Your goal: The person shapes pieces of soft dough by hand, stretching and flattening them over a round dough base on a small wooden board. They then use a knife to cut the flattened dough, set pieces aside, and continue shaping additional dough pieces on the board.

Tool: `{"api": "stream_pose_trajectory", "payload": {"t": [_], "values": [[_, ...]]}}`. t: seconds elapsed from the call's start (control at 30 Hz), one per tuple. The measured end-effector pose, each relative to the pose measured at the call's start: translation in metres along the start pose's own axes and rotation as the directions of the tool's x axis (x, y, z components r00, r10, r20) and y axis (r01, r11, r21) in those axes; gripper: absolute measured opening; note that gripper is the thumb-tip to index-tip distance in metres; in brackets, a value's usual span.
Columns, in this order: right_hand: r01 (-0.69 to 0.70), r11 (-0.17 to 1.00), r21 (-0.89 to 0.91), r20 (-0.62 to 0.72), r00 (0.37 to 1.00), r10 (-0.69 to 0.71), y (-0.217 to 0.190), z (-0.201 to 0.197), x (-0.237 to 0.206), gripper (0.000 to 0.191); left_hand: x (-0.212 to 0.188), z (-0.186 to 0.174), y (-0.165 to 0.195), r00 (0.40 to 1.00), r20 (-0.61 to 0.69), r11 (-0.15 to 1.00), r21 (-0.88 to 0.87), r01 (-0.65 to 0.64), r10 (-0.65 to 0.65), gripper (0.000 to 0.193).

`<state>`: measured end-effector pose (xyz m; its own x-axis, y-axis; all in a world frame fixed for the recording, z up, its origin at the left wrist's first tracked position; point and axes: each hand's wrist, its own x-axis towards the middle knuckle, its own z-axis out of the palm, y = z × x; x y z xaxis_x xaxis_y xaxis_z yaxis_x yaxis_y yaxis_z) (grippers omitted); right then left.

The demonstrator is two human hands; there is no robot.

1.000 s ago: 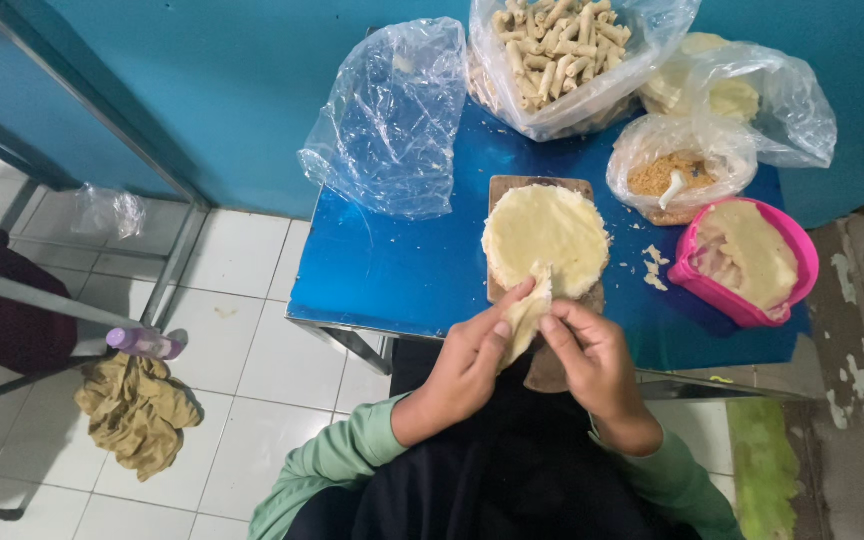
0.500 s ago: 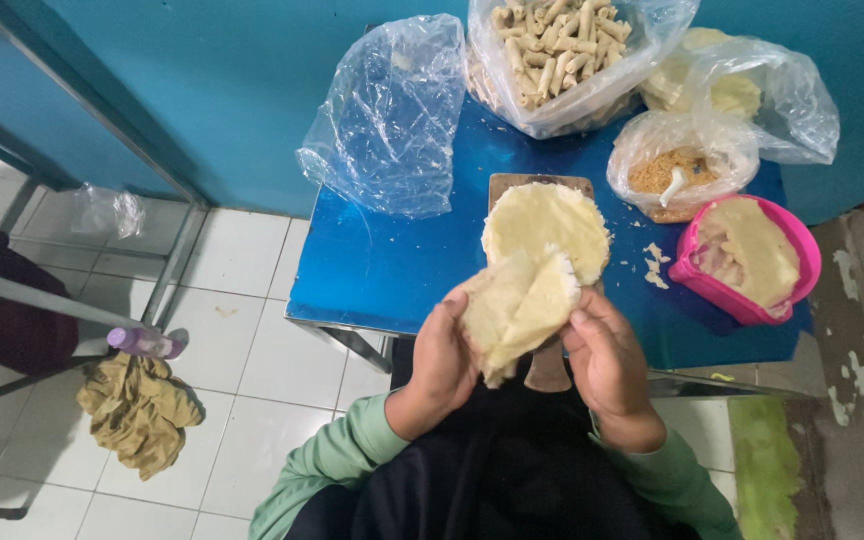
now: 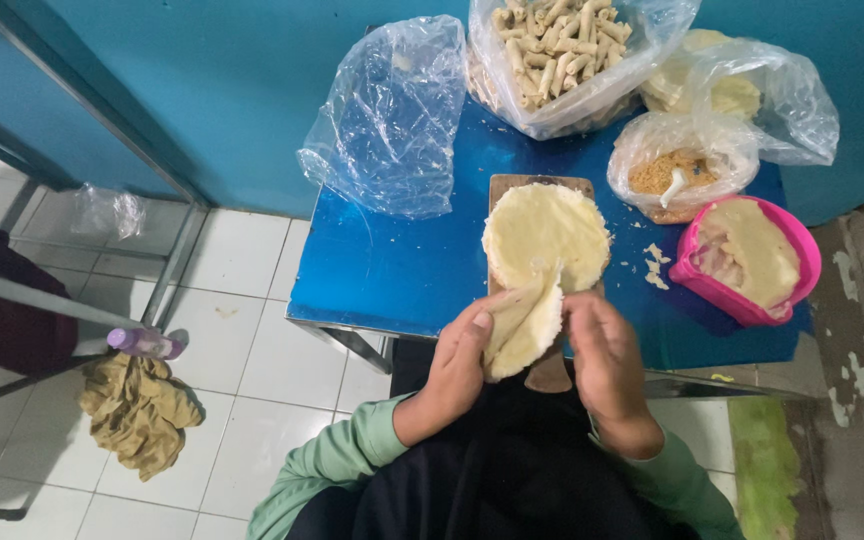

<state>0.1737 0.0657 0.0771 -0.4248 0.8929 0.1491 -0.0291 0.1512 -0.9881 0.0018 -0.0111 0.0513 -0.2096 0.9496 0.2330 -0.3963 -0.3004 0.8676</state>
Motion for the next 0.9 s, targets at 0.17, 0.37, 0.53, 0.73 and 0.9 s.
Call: {"api": "stream_pose_trajectory", "payload": {"t": [0.17,0.37,0.53,0.73,0.9], "values": [[-0.018,0.997,0.07,0.044,0.999,0.015,-0.002,0.001,-0.001,0.019,0.0,0.002,0.005,1.0,0.021,1.0,0.009,-0.014,0.014,0.051],[-0.053,0.999,-0.004,0.075,0.996,0.053,-0.002,0.002,0.001,0.02,0.001,0.003,0.02,0.995,0.101,0.999,0.05,0.012,-0.017,0.045],[-0.07,0.993,-0.098,0.073,0.994,0.077,-0.001,0.001,-0.001,0.021,-0.002,0.009,0.029,0.995,0.079,0.942,0.335,0.028,-0.058,0.048],[-0.014,0.996,-0.086,0.093,0.995,0.022,-0.012,0.006,-0.002,0.022,0.003,0.003,0.024,0.984,0.171,0.996,0.076,0.041,-0.053,0.051],[0.334,0.911,-0.244,0.092,0.943,-0.321,-0.031,0.028,-0.003,0.026,0.01,0.002,0.02,0.946,0.169,0.791,-0.519,0.324,-0.277,0.06]]}}
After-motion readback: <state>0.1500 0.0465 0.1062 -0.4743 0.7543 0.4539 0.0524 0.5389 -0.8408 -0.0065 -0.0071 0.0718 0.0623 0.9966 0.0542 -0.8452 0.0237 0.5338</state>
